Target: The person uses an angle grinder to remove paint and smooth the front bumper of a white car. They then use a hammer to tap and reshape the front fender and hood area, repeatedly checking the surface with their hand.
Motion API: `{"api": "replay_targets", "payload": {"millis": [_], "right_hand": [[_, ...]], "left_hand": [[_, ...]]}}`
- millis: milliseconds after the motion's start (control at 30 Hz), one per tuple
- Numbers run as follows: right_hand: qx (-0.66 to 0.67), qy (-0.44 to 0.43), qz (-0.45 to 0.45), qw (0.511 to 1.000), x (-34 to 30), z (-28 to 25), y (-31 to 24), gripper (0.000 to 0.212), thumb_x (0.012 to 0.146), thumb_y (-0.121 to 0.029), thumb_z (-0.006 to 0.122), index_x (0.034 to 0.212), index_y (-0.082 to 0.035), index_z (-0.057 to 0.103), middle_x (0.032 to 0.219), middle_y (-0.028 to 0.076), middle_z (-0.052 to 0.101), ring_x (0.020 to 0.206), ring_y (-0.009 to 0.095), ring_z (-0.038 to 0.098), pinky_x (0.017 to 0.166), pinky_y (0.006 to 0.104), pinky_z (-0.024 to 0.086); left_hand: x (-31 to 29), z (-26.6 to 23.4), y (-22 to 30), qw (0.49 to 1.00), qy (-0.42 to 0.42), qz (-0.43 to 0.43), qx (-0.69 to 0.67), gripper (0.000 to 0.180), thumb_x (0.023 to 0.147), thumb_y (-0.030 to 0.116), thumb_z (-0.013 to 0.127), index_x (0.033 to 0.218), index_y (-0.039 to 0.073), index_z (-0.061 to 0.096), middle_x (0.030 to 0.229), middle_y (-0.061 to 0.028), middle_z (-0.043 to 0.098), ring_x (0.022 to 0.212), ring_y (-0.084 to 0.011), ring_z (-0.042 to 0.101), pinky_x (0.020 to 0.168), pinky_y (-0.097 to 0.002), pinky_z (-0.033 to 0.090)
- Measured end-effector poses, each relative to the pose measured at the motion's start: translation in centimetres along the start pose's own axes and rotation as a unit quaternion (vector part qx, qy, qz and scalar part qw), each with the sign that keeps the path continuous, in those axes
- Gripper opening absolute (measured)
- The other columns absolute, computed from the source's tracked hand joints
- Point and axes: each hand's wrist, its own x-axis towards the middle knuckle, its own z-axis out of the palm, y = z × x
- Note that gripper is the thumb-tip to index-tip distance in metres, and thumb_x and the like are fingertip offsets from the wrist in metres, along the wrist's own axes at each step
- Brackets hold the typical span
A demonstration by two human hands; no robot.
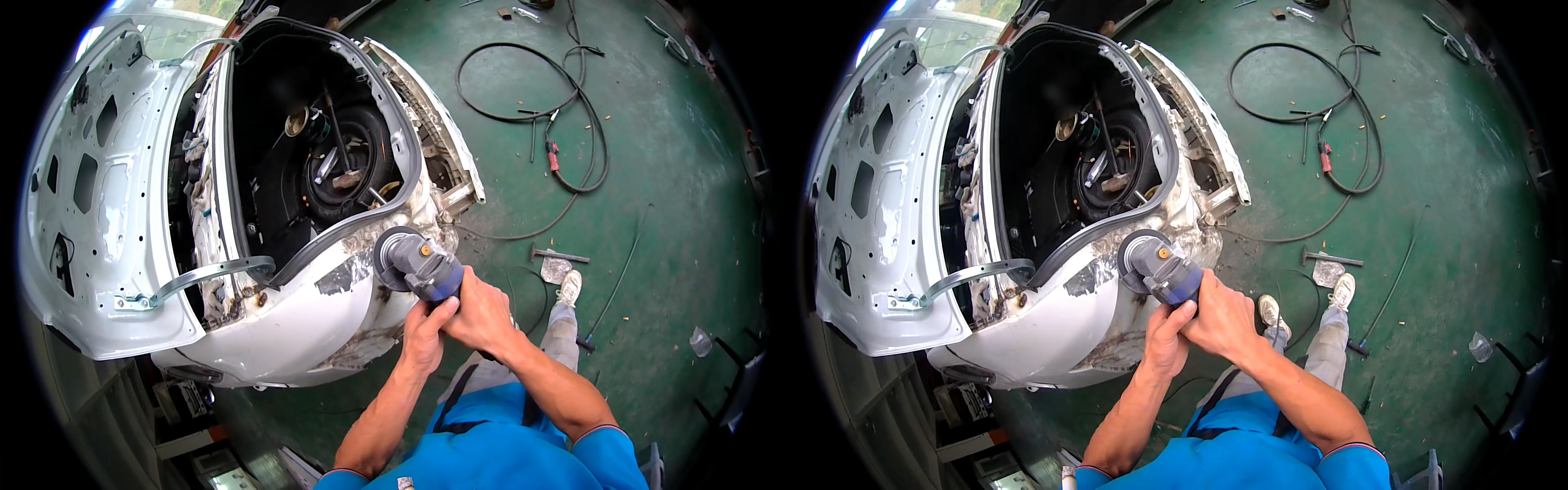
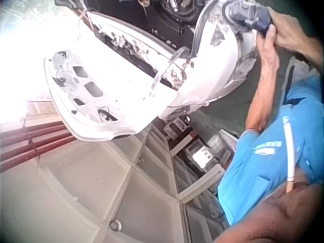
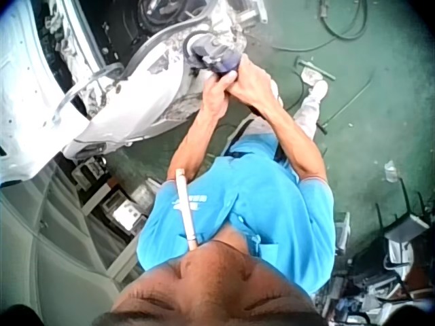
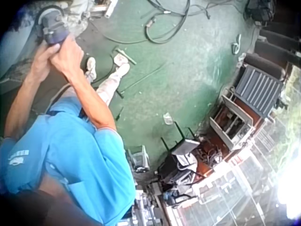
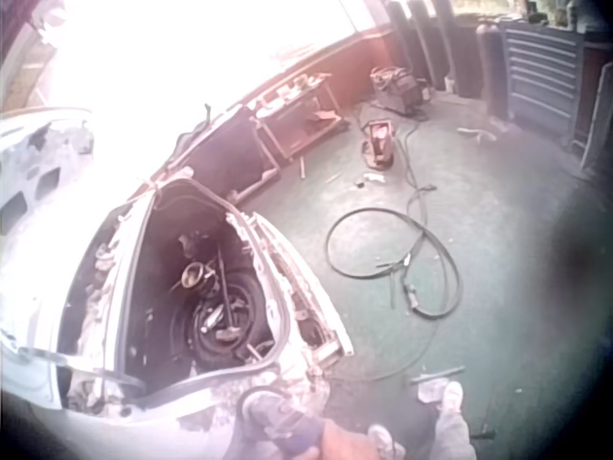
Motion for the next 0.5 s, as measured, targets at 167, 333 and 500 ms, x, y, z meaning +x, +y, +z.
{"api": "replay_targets", "payload": {"millis": [167,333,500], "right_hand": [[0.096,-0.058,-0.004,0.994,-0.9,0.8,1.4,0.056,0.075,-0.032,0.071,0.115,0.003,0.051,0.095,0.030,0.069,0.091,0.051,0.066,0.078,0.0553,0.052],[0.176,-0.044,-0.019,0.983,-1.0,1.7,1.5,0.063,0.076,-0.035,0.072,0.124,0.000,0.051,0.099,0.031,0.068,0.096,0.051,0.065,0.082,0.0544,0.051],[0.190,-0.065,-0.025,0.979,-2.3,2.6,1.7,0.065,0.076,-0.033,0.072,0.129,-0.002,0.051,0.102,0.030,0.068,0.098,0.051,0.065,0.083,0.0528,0.052]], "left_hand": [[-2.2,-0.8,-1.6,0.995,0.059,-0.014,0.077,0.052,0.096,0.026,0.066,0.134,-0.007,0.051,0.129,-0.0130,0.059,0.119,-0.0192,0.058,0.102,-0.0359,0.045],[-2.9,0.3,-0.6,0.990,0.109,0.012,0.084,0.042,0.095,0.024,0.069,0.122,-0.007,0.060,0.110,-0.0086,0.064,0.099,-0.0119,0.057,0.088,-0.0285,0.046],[-4.7,-0.3,-1.3,0.984,0.138,0.009,0.111,0.043,0.094,0.025,0.070,0.122,-0.007,0.060,0.110,-0.0090,0.065,0.097,-0.0118,0.058,0.087,-0.0276,0.046]]}}
